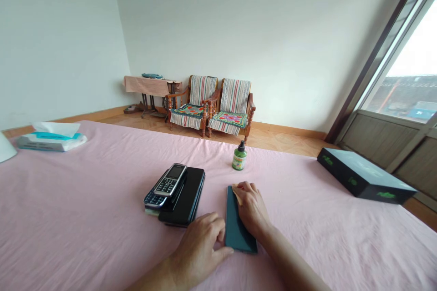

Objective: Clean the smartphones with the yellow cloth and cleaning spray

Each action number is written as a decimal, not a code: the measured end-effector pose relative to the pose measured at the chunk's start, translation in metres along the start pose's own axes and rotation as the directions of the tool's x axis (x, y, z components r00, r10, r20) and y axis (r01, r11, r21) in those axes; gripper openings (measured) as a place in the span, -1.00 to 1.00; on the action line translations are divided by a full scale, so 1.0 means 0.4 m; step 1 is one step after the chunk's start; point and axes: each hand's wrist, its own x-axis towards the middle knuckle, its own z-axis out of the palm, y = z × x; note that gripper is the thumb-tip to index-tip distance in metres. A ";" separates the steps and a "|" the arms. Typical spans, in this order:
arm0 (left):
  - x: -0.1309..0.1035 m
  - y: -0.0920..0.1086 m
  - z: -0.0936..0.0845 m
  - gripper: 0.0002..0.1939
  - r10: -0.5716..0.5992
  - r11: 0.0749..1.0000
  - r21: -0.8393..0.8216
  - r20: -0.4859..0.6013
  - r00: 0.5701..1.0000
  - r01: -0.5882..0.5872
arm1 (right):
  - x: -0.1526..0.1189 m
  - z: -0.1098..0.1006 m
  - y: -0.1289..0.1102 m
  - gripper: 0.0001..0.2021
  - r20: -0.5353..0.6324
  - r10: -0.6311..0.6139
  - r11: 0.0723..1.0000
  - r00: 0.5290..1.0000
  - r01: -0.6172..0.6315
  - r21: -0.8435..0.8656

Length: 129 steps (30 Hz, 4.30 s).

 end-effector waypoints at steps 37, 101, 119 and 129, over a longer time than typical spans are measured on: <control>0.000 0.001 -0.002 -0.75 -0.013 1.000 0.000 0.010 1.000 0.013 | -0.015 0.002 -0.013 -0.66 0.023 0.040 0.993 0.999 -0.037 -0.112; 0.002 0.003 -0.005 -0.86 0.011 1.000 -0.018 0.023 1.000 -0.010 | -0.104 -0.012 -0.020 -0.61 0.086 0.069 0.997 0.994 -0.071 0.010; 0.005 0.009 -0.013 -0.84 -0.005 1.000 -0.018 0.041 0.999 0.006 | -0.135 -0.032 -0.019 -0.59 0.142 -0.017 1.000 0.990 0.015 0.021; 0.001 0.005 -0.008 -0.81 0.003 1.000 -0.031 0.013 1.000 -0.002 | -0.102 -0.047 -0.015 -0.59 0.122 -0.023 0.999 0.992 0.019 0.033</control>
